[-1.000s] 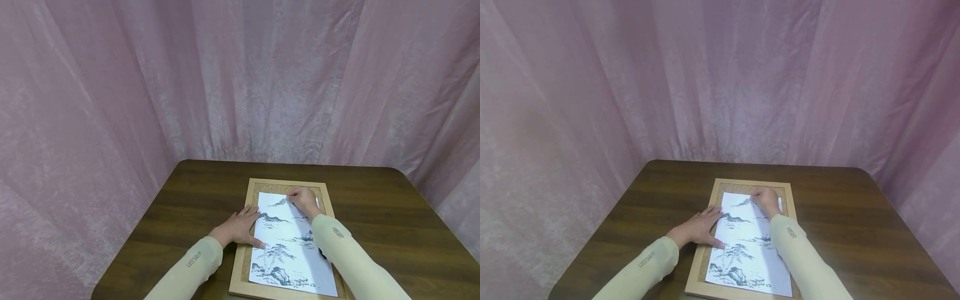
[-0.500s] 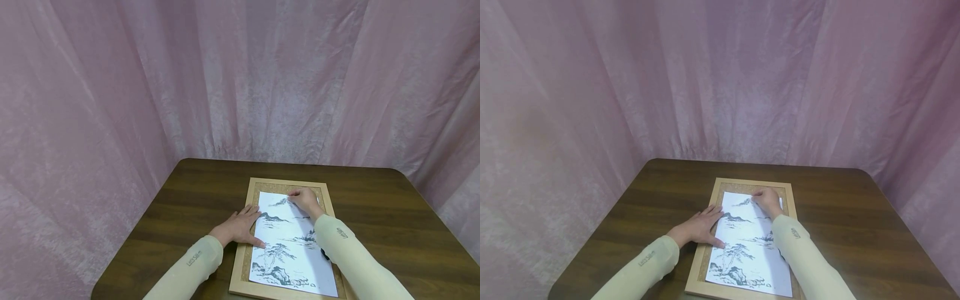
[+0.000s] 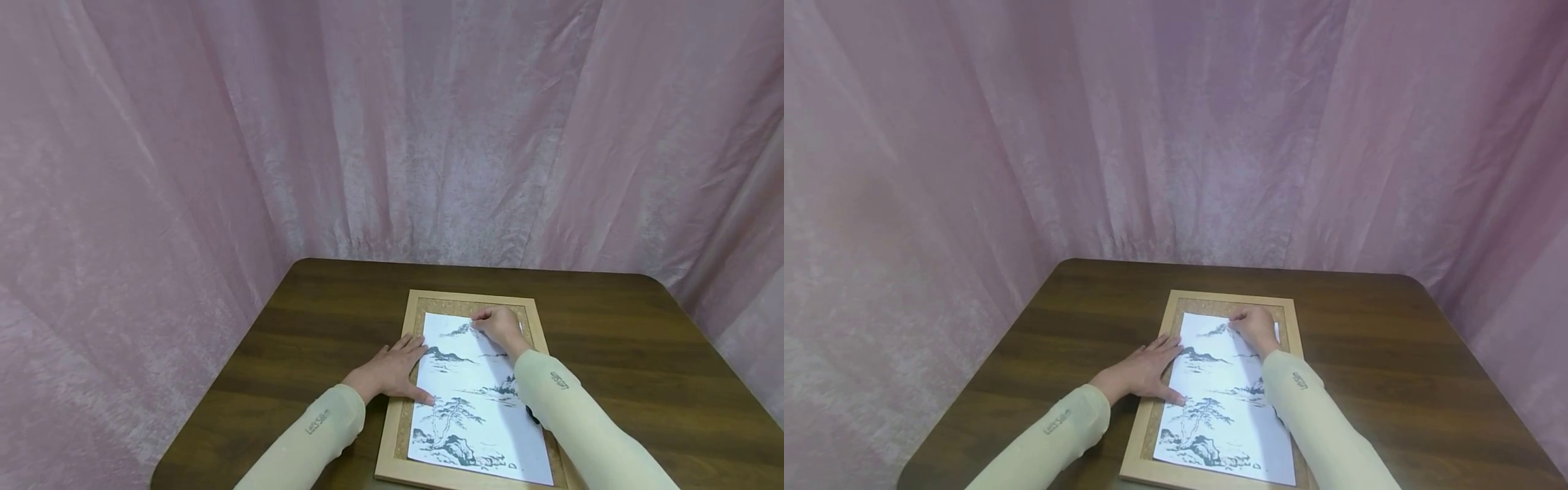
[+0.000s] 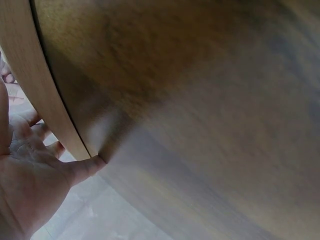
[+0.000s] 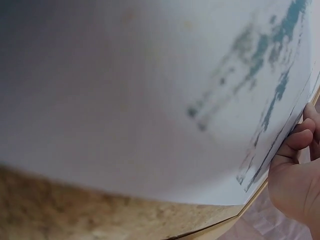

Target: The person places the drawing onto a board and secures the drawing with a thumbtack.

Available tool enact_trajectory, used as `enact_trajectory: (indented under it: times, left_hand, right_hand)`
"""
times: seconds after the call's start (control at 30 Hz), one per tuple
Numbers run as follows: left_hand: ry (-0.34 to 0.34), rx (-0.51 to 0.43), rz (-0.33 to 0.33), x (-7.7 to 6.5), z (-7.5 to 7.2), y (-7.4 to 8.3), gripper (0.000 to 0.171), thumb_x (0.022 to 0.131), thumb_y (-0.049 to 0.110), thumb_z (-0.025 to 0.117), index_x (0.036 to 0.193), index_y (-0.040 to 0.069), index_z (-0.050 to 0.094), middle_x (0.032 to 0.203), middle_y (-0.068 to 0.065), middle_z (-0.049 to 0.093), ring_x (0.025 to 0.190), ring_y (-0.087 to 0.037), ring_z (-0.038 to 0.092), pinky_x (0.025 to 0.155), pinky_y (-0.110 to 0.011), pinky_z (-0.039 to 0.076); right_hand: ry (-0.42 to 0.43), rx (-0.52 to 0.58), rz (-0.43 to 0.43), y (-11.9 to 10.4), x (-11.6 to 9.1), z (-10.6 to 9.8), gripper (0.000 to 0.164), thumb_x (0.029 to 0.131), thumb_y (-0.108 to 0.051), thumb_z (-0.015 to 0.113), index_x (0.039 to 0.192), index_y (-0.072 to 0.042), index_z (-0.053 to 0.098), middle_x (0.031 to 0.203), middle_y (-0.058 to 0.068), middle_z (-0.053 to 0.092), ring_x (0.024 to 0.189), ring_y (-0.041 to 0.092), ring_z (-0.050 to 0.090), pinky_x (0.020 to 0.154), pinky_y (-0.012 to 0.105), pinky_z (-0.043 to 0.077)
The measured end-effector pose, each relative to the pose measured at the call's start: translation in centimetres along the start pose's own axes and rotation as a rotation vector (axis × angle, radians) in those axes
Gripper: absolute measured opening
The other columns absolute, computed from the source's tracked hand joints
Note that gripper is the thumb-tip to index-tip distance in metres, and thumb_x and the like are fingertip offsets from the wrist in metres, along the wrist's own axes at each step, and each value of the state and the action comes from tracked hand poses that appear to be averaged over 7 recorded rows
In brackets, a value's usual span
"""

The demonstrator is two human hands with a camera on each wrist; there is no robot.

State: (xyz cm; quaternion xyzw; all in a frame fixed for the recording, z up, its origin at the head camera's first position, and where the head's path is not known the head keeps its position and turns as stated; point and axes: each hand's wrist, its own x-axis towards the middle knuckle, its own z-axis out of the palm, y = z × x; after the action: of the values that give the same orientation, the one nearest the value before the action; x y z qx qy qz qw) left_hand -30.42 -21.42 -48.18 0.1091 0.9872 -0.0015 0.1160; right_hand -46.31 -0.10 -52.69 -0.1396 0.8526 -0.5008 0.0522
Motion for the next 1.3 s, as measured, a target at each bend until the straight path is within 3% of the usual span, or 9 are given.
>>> enact_trajectory:
  times: [0.57,0.8,1.07,1.3]
  left_hand:
    - [0.010,-0.019,0.010,-0.09,-0.09,-0.02,0.114,0.056,0.084,0.049,0.147,0.023,0.016,0.152,0.003,0.004,0.137,-0.020,-0.003,0.101,-0.057,0.016]
    - [0.012,-0.011,0.015,-0.10,0.12,-0.05,0.115,0.056,0.085,0.047,0.147,0.023,0.016,0.152,0.003,0.004,0.137,-0.021,-0.002,0.101,-0.057,0.017]
    - [0.008,-0.002,0.016,-0.12,0.13,-0.06,0.114,0.056,0.085,0.046,0.147,0.024,0.015,0.152,0.003,0.003,0.137,-0.020,-0.003,0.101,-0.057,0.017]
    - [0.009,-0.010,0.013,-0.06,0.12,-0.05,0.114,0.056,0.085,0.048,0.147,0.024,0.016,0.152,0.003,0.004,0.137,-0.020,-0.002,0.101,-0.057,0.017]
  right_hand:
    - [0.008,-0.029,0.039,-0.58,0.19,-0.15,0.007,0.082,-0.017,0.068,0.085,-0.012,0.073,0.091,0.003,0.066,0.088,0.021,0.056,0.077,0.037,0.044]
    - [-0.022,-0.008,0.011,-0.17,0.04,-0.28,0.011,0.082,-0.018,0.068,0.090,-0.011,0.072,0.095,0.004,0.065,0.088,0.021,0.057,0.076,0.036,0.045]
    - [-0.032,0.080,0.041,0.22,-0.05,-0.37,0.015,0.084,-0.018,0.066,0.096,-0.010,0.071,0.089,0.004,0.065,0.074,0.018,0.056,0.059,0.026,0.045]
    - [-0.029,0.047,0.032,0.11,-0.05,-0.37,0.015,0.084,-0.020,0.065,0.094,-0.011,0.071,0.087,0.002,0.064,0.071,0.016,0.055,0.060,0.028,0.044]
